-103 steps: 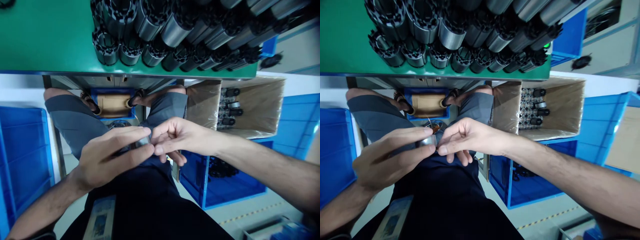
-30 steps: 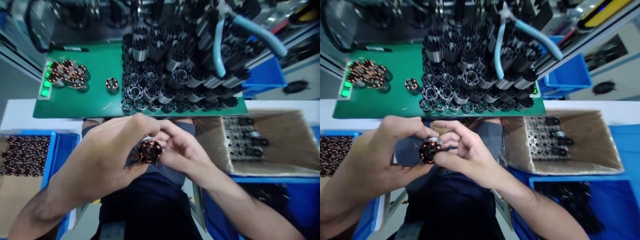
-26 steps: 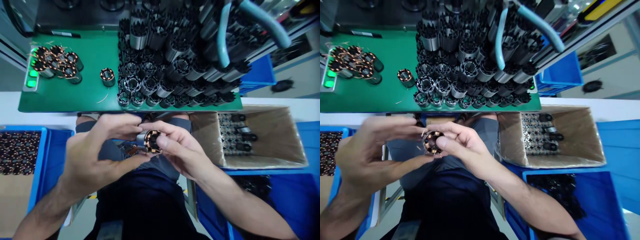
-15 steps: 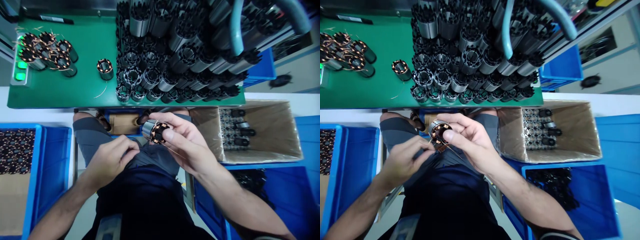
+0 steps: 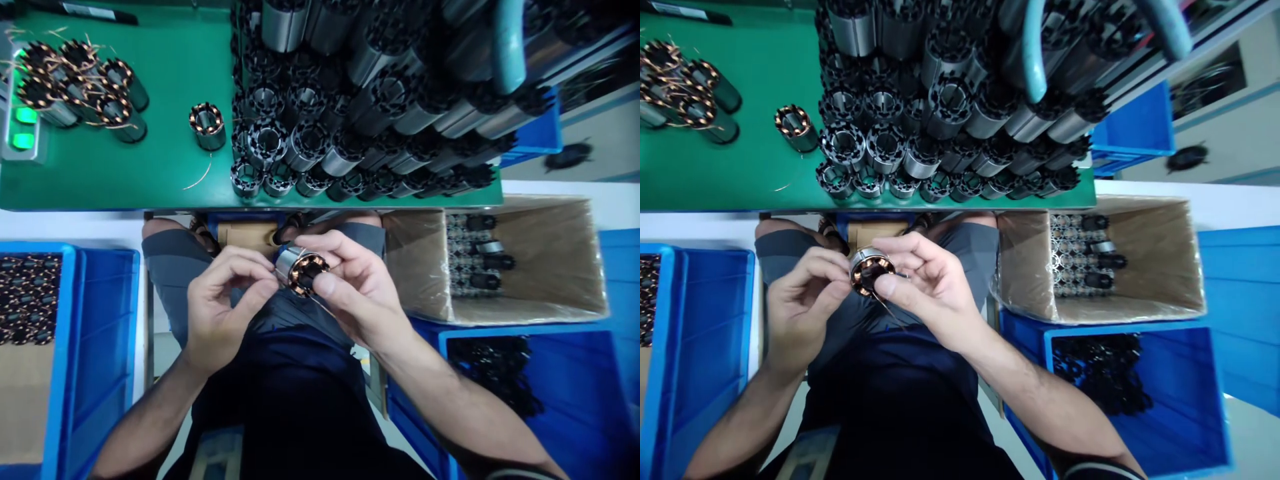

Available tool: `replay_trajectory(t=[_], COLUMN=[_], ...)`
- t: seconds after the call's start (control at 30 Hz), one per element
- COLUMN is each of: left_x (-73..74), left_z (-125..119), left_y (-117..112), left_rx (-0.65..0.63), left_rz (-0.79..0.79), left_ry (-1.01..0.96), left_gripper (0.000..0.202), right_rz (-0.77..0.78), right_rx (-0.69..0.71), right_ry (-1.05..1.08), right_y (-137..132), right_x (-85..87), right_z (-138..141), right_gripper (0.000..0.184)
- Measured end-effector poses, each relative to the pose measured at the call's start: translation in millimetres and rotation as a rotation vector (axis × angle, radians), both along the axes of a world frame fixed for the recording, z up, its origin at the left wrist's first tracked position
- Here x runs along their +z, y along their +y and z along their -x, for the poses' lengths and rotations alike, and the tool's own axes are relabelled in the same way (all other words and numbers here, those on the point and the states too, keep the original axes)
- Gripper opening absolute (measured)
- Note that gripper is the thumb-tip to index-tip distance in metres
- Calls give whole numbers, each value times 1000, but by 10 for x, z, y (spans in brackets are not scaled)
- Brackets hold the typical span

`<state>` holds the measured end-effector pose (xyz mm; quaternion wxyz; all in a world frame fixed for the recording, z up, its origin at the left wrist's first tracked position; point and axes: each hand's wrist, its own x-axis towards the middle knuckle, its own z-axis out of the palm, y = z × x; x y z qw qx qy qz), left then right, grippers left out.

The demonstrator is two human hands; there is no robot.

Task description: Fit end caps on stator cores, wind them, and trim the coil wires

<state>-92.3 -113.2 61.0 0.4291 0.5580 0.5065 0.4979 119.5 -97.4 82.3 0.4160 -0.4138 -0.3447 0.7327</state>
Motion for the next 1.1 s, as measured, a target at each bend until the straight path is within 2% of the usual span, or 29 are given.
replay_trajectory(t=[0.07, 0.13, 0.2, 0.33, 0.43, 0.53, 0.63, 0.7, 0.73, 0.8, 0.83, 0.87, 0.97, 1.03, 1.1], left_x=[-164, -233, -172, 110, 165, 11, -194, -245, -228, -122, -46, 33, 207, 242, 234], left_z=[24, 71, 122, 171, 142, 101, 125, 174, 197, 220, 218, 207, 156, 129, 110], left_y=[-1, 16, 55, 144, 128, 21, -75, -87, -78, -51, -39, -31, -31, -31, -21], left_rx=[-16, -4, -53, -226, -260, -250, -184, -113, -97, -123, -155, -183, -213, -204, -201], left_rz=[134, 188, 166, 75, 59, 117, 204, 106, 4, -231, -310, -341, -307, -310, -409], left_ry=[-79, -117, -122, -104, -57, -56, -89, -31, 21, 145, 204, 252, 299, 313, 365], left_gripper=[37, 40, 30, 4, 12, 24, 24, 20, 33, 79, 94, 98, 83, 80, 67], right_rz=[15, -7, -37, -45, -62, -52, -59, -63, -56, -46, -42, -41, -180, -387, -550], right_rx=[36, 81, 119, 132, 137, 105, 41, 26, 33, 64, 89, 115, 124, 67, 24], right_ry=[21, -4, -40, -50, -83, -21, 31, -26, -58, -68, -51, -36, -117, -256, -348], right_y=[-22, -41, -50, -50, -65, -92, -101, -98, -98, -100, -101, -98, -63, -20, 17], right_x=[-4, 1, 5, -16, -51, -69, -47, -28, -23, -25, -28, -29, -1, 28, 36], right_z=[-59, -111, -136, -122, -123, -158, -199, -202, -193, -157, -135, -115, -86, -101, -137], right_gripper=[56, 54, 50, 46, 51, 57, 58, 59, 60, 63, 65, 66, 67, 49, 25])
